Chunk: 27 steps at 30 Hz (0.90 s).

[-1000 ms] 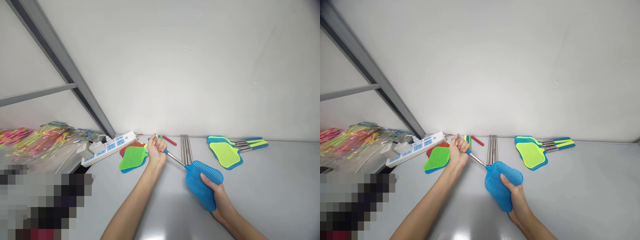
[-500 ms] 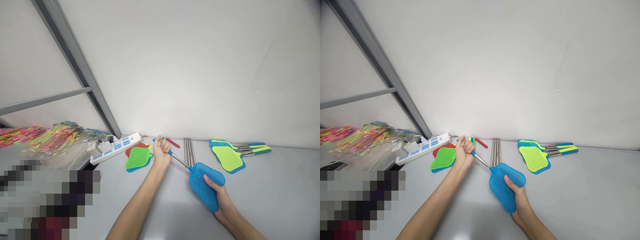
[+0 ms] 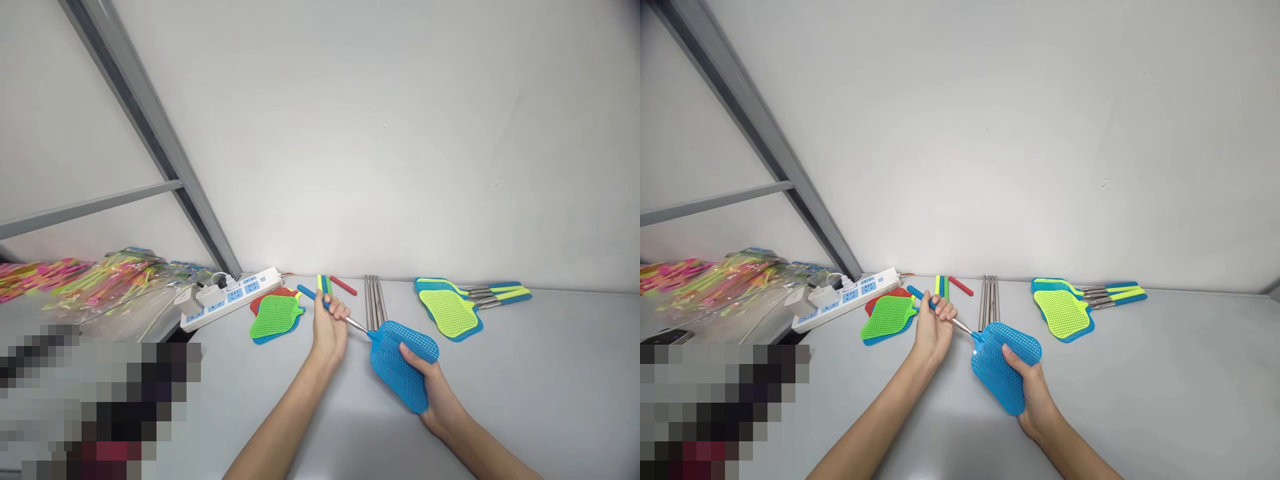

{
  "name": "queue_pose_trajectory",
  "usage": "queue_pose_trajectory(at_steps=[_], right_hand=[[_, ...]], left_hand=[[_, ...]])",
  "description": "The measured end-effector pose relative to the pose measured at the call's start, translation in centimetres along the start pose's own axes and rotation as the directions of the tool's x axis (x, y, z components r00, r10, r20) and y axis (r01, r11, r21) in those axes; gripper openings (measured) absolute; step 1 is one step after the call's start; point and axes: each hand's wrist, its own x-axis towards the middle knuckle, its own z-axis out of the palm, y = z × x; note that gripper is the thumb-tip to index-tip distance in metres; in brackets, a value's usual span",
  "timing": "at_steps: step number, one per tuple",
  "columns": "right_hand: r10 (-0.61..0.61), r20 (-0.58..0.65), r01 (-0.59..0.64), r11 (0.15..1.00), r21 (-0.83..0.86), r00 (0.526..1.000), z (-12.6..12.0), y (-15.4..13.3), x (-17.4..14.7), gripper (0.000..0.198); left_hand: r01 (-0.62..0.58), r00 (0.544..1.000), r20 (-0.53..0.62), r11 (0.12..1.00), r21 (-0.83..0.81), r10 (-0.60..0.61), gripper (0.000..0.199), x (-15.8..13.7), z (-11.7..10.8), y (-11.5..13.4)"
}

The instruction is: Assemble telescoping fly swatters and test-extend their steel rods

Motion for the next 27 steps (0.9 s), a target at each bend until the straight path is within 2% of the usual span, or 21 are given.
queue_pose_trajectory(at_steps=[3, 7, 10, 15, 18, 20, 22, 23, 25, 27], right_hand=[[-0.008, 0.002, 0.008, 1.0, 0.02, 1.0, 0.3, -0.1, 0.0, 0.038], [0.022, 0.056, -0.024, 0.999, 0.046, 0.998, 0.6, -0.3, -0.1, 0.033], [0.049, 0.128, -0.056, 0.997, 0.056, 0.991, 0.8, -0.4, -0.3, 0.032], [0.021, 0.196, -0.03, 0.999, 0.039, 0.98, 0.5, -1.0, -0.5, 0.046], [-0.012, 0.235, 0.001, 0.999, 0.046, 0.972, -0.1, -2.2, -0.3, 0.055], [-0.073, 0.246, 0.059, 0.996, 0.066, 0.966, -0.3, -3.0, -0.1, 0.054], [-0.104, 0.24, 0.091, 0.994, 0.064, 0.965, -0.4, -3.5, 0.1, 0.05], [-0.099, 0.242, 0.089, 0.995, 0.052, 0.965, -0.3, -3.6, 0.1, 0.047], [-0.074, 0.261, 0.07, 0.997, 0.024, 0.962, 0.0, -3.5, 0.1, 0.044], [-0.059, 0.292, 0.063, 0.998, -0.006, 0.955, 0.2, -3.2, -0.2, 0.041]], left_hand=[[-0.025, 0.999, 0.034, 0.999, 0.048, 0.023, 0.023, -2.0, 0.1, -1.5], [-0.01, 0.995, 0.102, 0.99, 0.138, -0.004, 0.021, -3.7, 0.3, -2.8], [0.001, 0.991, 0.13, 0.982, 0.187, -0.026, 0.021, -3.6, 0.4, -2.0], [0.055, 0.98, 0.171, 0.962, 0.268, -0.104, 0.023, -2.9, 0.9, 0.4], [0.158, 0.959, 0.175, 0.931, 0.33, -0.224, 0.027, -2.7, 1.3, 1.4], [0.268, 0.92, 0.171, 0.886, 0.378, -0.351, 0.027, -2.7, 1.4, 1.8], [0.414, 0.824, 0.2, 0.804, 0.428, -0.53, 0.026, -2.7, 1.3, 1.9], [0.49, 0.747, 0.226, 0.747, 0.449, -0.626, 0.026, -2.8, 1.1, 1.8], [0.636, 0.53, 0.271, 0.588, 0.499, -0.803, 0.03, -3.1, 0.7, 1.3], [0.721, 0.322, 0.282, 0.427, 0.546, -0.904, 0.033, -3.4, 0.2, 0.5]])
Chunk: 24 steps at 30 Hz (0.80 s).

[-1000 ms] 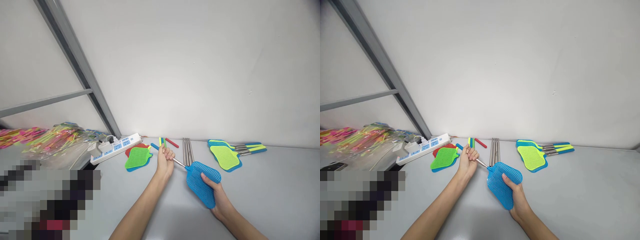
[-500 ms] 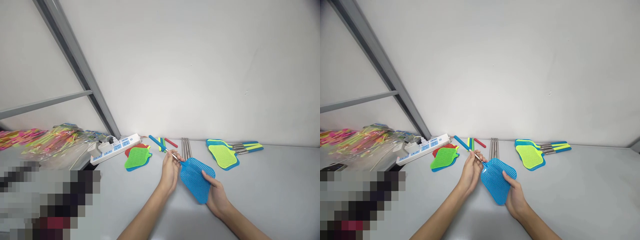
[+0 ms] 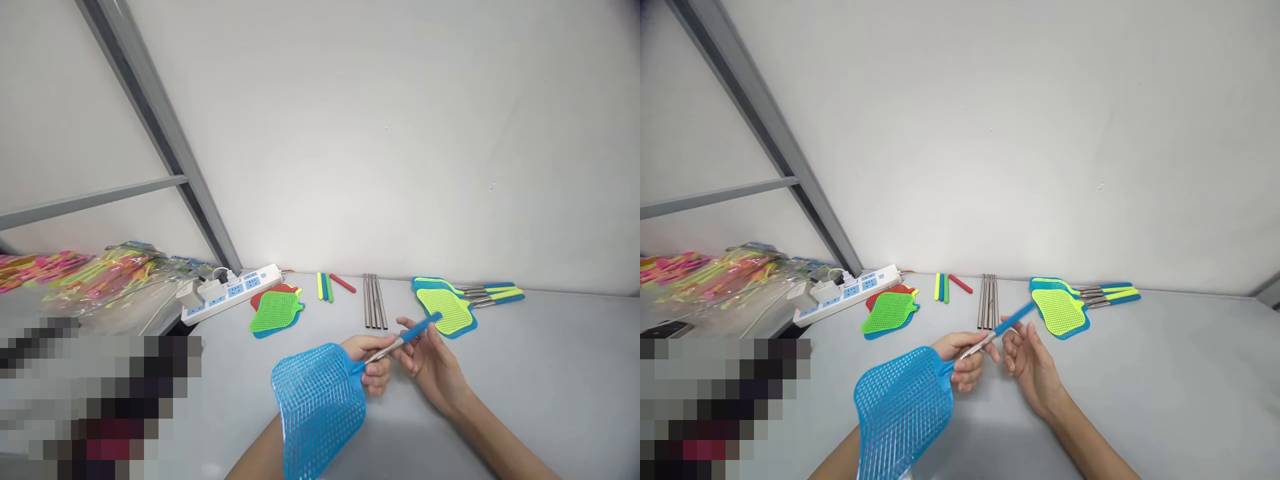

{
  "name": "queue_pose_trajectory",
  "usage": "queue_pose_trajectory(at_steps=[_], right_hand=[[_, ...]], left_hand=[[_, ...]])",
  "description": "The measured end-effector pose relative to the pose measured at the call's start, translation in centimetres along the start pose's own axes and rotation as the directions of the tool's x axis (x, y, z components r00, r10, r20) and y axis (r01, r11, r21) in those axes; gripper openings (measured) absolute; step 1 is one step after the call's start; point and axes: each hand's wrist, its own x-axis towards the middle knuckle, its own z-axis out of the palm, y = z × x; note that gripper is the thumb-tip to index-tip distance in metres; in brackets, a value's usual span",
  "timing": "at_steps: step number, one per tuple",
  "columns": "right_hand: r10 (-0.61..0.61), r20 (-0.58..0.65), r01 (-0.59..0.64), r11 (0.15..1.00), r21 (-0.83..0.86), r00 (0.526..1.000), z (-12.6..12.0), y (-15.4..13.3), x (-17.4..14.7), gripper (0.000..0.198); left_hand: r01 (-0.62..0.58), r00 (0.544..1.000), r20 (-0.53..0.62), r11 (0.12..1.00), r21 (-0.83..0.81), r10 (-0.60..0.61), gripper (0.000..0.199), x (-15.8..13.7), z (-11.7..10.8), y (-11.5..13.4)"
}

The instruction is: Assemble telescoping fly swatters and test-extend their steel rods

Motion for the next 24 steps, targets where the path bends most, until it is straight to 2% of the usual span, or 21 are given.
queue_pose_trajectory(at_steps=[2, 5, 7, 9, 11, 14, 16, 19, 24], right_hand=[[0.013, 0.032, -0.011, 0.998, -0.054, 0.999, 0.2, 0.2, -0.2, 0.033], [0.042, 0.057, -0.034, 0.99, -0.137, 0.997, 0.2, 0.2, -0.4, 0.029], [0.045, 0.043, -0.038, 0.99, -0.139, 0.998, 0.0, -0.1, -0.3, 0.03], [0.014, -0.008, -0.015, 0.995, -0.099, 1.0, -0.4, -0.6, 0.1, 0.03], [-0.047, -0.08, 0.043, 0.998, -0.05, 0.996, -1.0, -1.1, 0.5, 0.028], [-0.122, -0.135, 0.124, 0.992, 0.005, 0.983, -1.8, -1.6, 0.9, 0.026], [-0.119, -0.137, 0.123, 0.992, 0.019, 0.983, -2.1, -1.7, 1.1, 0.029], [-0.096, -0.135, 0.1, 0.995, 0.022, 0.986, -2.3, -1.6, 1.1, 0.032], [-0.101, -0.105, 0.099, 0.995, -0.022, 0.989, -1.9, -1.4, 0.7, 0.036]], left_hand=[[0.128, 0.989, 0.078, 0.992, -0.001, -0.128, 0.036, 0.5, 0.0, -0.8], [0.18, 0.977, 0.116, 0.984, -0.001, -0.179, 0.041, 1.0, 0.3, -1.6], [0.092, 0.994, 0.059, 0.996, -0.003, -0.092, 0.04, 0.9, 0.7, -1.8], [-0.116, 0.993, -0.033, 0.993, -0.015, 0.116, 0.033, 0.6, 1.1, -2.0], [-0.307, 0.948, -0.099, 0.951, -0.027, 0.303, 0.028, 0.4, 1.2, -2.1], [-0.43, 0.883, -0.198, 0.902, 0.022, 0.426, 0.024, 0.7, 1.0, -2.4], [-0.473, 0.826, -0.267, 0.868, 0.15, 0.496, 0.03, 1.1, 1.0, -2.6], [-0.518, 0.713, -0.318, 0.775, 0.361, 0.625, 0.043, 1.5, 1.1, -2.8], [-0.508, 0.546, -0.412, 0.679, 0.531, 0.73, 0.029, 2.1, 1.6, -3.1]])
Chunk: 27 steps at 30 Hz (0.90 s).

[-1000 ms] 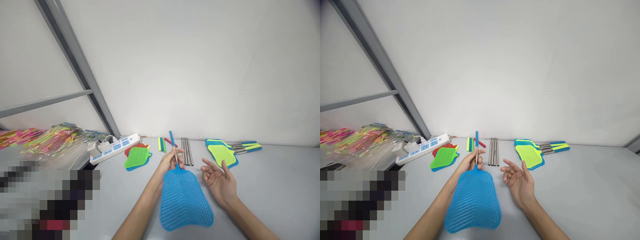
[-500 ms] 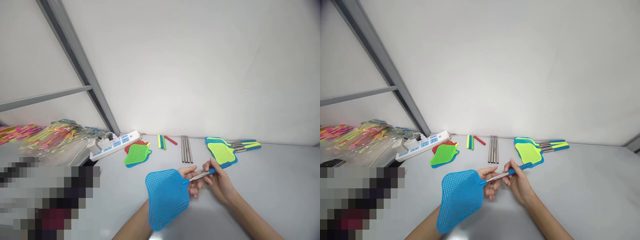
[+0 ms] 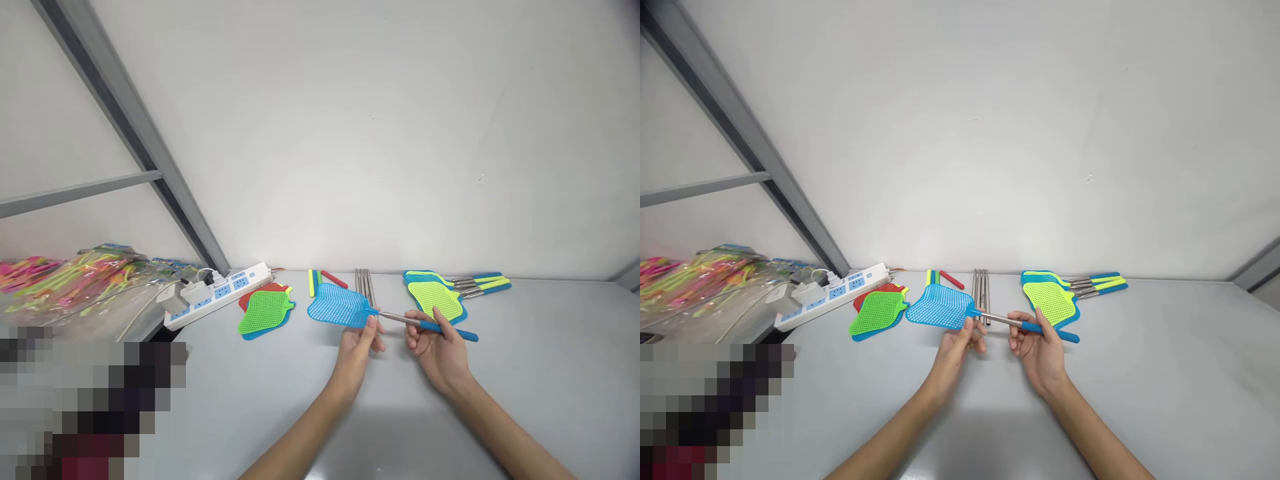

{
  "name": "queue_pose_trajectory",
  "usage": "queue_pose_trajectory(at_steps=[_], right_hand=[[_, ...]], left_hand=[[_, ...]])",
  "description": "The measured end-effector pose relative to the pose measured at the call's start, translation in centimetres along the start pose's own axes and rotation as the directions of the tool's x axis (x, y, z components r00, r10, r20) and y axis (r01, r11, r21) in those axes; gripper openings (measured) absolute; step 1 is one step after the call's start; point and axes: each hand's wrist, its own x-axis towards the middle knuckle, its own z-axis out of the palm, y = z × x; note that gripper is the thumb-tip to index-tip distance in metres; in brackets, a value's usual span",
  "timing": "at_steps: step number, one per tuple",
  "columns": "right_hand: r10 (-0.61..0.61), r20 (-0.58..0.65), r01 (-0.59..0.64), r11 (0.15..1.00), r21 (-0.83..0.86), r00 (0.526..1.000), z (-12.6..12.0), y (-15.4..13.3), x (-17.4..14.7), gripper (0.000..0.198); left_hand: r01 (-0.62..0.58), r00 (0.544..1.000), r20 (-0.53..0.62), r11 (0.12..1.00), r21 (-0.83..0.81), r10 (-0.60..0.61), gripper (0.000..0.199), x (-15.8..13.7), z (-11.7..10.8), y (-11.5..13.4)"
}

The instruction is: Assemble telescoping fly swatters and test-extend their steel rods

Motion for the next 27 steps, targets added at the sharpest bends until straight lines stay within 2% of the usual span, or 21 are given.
queue_pose_trajectory(at_steps=[3, 7, 13, 18, 20, 24, 27], right_hand=[[-0.044, -0.012, 0.043, 0.998, -0.044, 0.999, 0.4, 0.3, -0.3, 0.029], [-0.124, 0.0, 0.124, 0.991, -0.044, 0.992, 0.9, 1.1, -0.4, 0.021], [-0.17, 0.006, 0.17, 0.985, 0.011, 0.985, 1.3, 1.7, -0.7, 0.026], [-0.183, 0.019, 0.183, 0.983, -0.001, 0.983, 1.1, 1.6, -1.0, 0.026], [-0.153, 0.057, 0.156, 0.986, -0.051, 0.987, 1.0, 1.8, -1.1, 0.026], [-0.028, 0.108, 0.049, 0.979, -0.196, 0.994, 0.9, 2.4, -1.1, 0.035], [0.014, 0.174, 0.031, 0.967, -0.252, 0.985, 0.9, 2.8, -1.1, 0.039]], left_hand=[[0.0, 0.998, -0.07, 0.998, 0.058, 0.004, 0.035, -0.2, 0.3, -0.4], [0.016, 0.975, -0.221, 1.0, 0.024, -0.01, 0.026, -0.6, 0.7, -1.0], [-0.004, 0.983, -0.183, 1.0, 0.015, 0.006, 0.025, -1.4, 1.2, -1.0], [0.068, 0.94, -0.342, 0.985, 0.156, -0.011, 0.036, -1.5, 1.7, -0.8], [0.082, 0.943, -0.332, 0.977, 0.198, -0.012, 0.036, -1.6, 1.7, -1.1], [0.067, 0.973, -0.23, 0.982, 0.178, -0.024, 0.037, -1.7, 1.5, -1.6], [0.074, 0.983, -0.181, 0.981, 0.181, -0.041, 0.038, -1.9, 1.3, -1.9]])
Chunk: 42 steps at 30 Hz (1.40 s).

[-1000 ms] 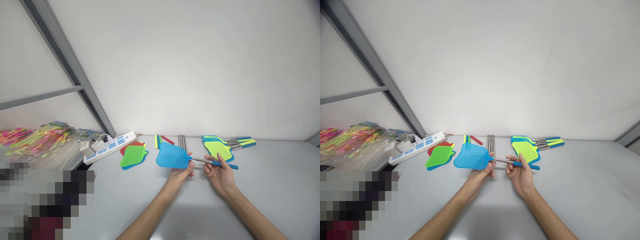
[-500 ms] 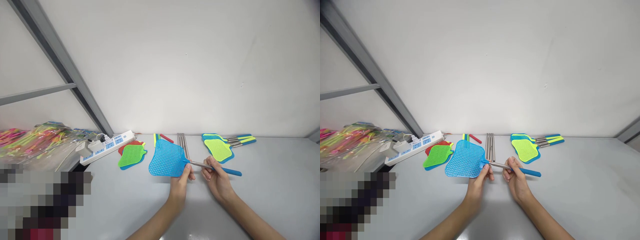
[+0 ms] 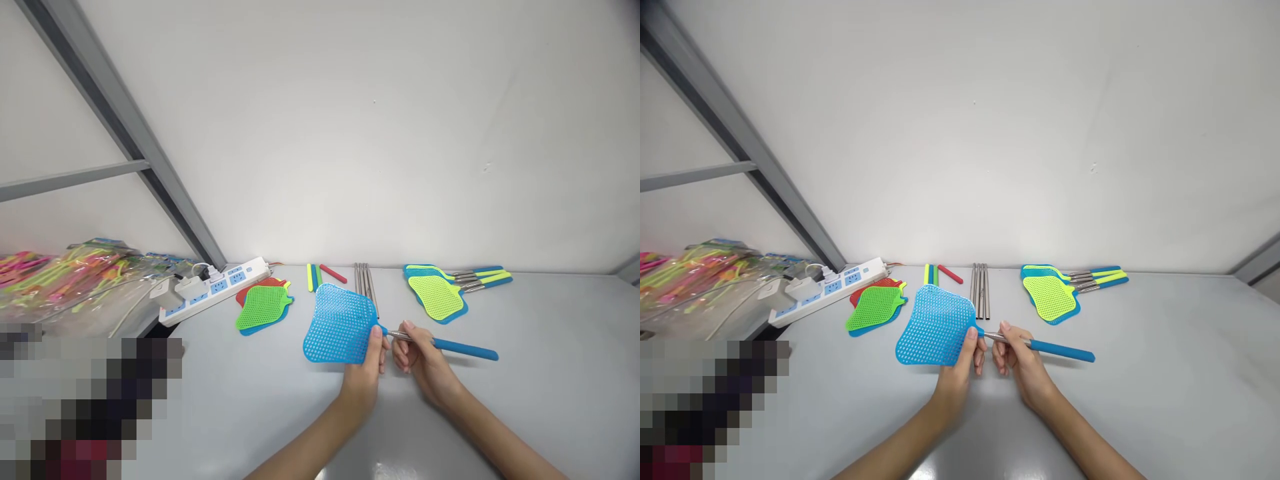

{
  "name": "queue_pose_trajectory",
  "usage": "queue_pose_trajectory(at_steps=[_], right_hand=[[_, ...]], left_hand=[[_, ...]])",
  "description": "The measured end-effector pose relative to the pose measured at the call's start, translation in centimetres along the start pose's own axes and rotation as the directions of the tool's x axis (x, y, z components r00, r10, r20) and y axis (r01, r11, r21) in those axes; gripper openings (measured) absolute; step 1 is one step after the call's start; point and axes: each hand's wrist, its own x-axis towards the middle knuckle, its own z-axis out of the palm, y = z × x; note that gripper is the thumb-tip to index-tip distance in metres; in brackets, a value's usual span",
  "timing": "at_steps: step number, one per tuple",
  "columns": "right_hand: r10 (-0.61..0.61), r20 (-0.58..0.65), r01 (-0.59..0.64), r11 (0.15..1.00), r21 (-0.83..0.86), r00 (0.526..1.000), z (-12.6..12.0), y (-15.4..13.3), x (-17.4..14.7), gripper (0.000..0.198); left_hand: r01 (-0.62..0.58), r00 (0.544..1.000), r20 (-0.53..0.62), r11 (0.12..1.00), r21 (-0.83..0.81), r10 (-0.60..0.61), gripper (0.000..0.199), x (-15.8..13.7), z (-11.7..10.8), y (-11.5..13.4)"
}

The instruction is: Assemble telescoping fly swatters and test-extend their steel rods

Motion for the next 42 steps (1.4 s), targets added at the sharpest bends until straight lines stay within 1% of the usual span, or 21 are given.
queue_pose_trajectory(at_steps=[2, 4, 6, 10, 13, 15, 19, 22, 26, 29, 31, 34, 39, 42], right_hand=[[-0.003, 0.05, 0.003, 1.0, 0.011, 0.999, 0.1, 0.2, -0.1, 0.041], [0.003, 0.077, -0.006, 0.999, 0.035, 0.997, 0.3, 0.2, -0.2, 0.043], [0.026, 0.076, -0.029, 0.999, 0.036, 0.997, 0.6, 0.1, -0.4, 0.042], [0.065, 0.061, -0.066, 0.998, 0.003, 0.996, 0.9, 0.2, -0.6, 0.041], [0.061, 0.056, -0.061, 0.998, -0.002, 0.997, 1.0, 0.4, -0.8, 0.041], [0.066, 0.05, -0.065, 0.998, -0.017, 0.997, 1.1, 0.5, -0.8, 0.038], [0.106, -0.002, -0.106, 0.992, -0.061, 0.994, 1.5, 0.6, -0.8, 0.034], [0.137, -0.03, -0.139, 0.988, -0.073, 0.99, 1.7, 0.6, -0.8, 0.037], [0.134, -0.084, -0.139, 0.989, -0.059, 0.987, 1.8, 0.6, -0.7, 0.04], [0.135, -0.138, -0.139, 0.99, -0.023, 0.981, 1.6, 0.9, -0.7, 0.039], [0.136, -0.166, -0.138, 0.99, -0.002, 0.977, 1.6, 1.0, -0.7, 0.038], [0.133, -0.187, -0.135, 0.991, 0.004, 0.973, 1.7, 1.0, -0.7, 0.037], [0.139, -0.191, -0.143, 0.99, -0.011, 0.972, 2.1, 0.4, -0.7, 0.037], [0.138, -0.178, -0.143, 0.99, -0.015, 0.974, 2.2, 0.0, -0.8, 0.036]], left_hand=[[-0.004, 1.0, 0.021, 0.999, 0.037, 0.003, 0.039, -0.2, 0.0, -0.2], [-0.002, 1.0, -0.006, 0.998, 0.06, 0.003, 0.039, -0.3, 0.0, -0.3], [0.0, 1.0, -0.004, 0.999, 0.054, 0.0, 0.039, -0.5, 0.1, -0.3], [-0.002, 0.997, 0.077, 1.0, 0.003, 0.001, 0.042, -0.7, 0.4, 0.1], [0.038, 0.998, 0.058, 0.999, -0.026, -0.037, 0.045, -0.7, 0.5, 0.2], [0.034, 0.998, 0.057, 0.999, -0.022, -0.033, 0.044, -0.6, 0.5, -0.1], [0.006, 1.0, 0.01, 1.0, 0.009, -0.006, 0.039, -0.4, 0.3, -0.9], [0.015, 0.999, 0.034, 1.0, 0.027, -0.016, 0.037, -0.4, 0.2, -1.1], [-0.077, 0.997, 0.022, 0.975, 0.209, 0.074, 0.036, -0.8, 0.2, -0.6], [-0.108, 0.994, 0.021, 0.957, 0.269, 0.106, 0.034, -1.0, 0.3, -0.1], [-0.11, 0.994, 0.005, 0.959, 0.26, 0.112, 0.032, -1.0, 0.4, 0.0], [-0.097, 0.995, 0.025, 0.972, 0.215, 0.094, 0.033, -0.9, 0.5, 0.0], [-0.103, 0.995, 0.035, 0.972, 0.213, 0.098, 0.035, -0.8, 0.6, 0.3], [-0.088, 0.994, 0.08, 0.976, 0.2, 0.073, 0.04, -0.9, 0.6, 0.8]])
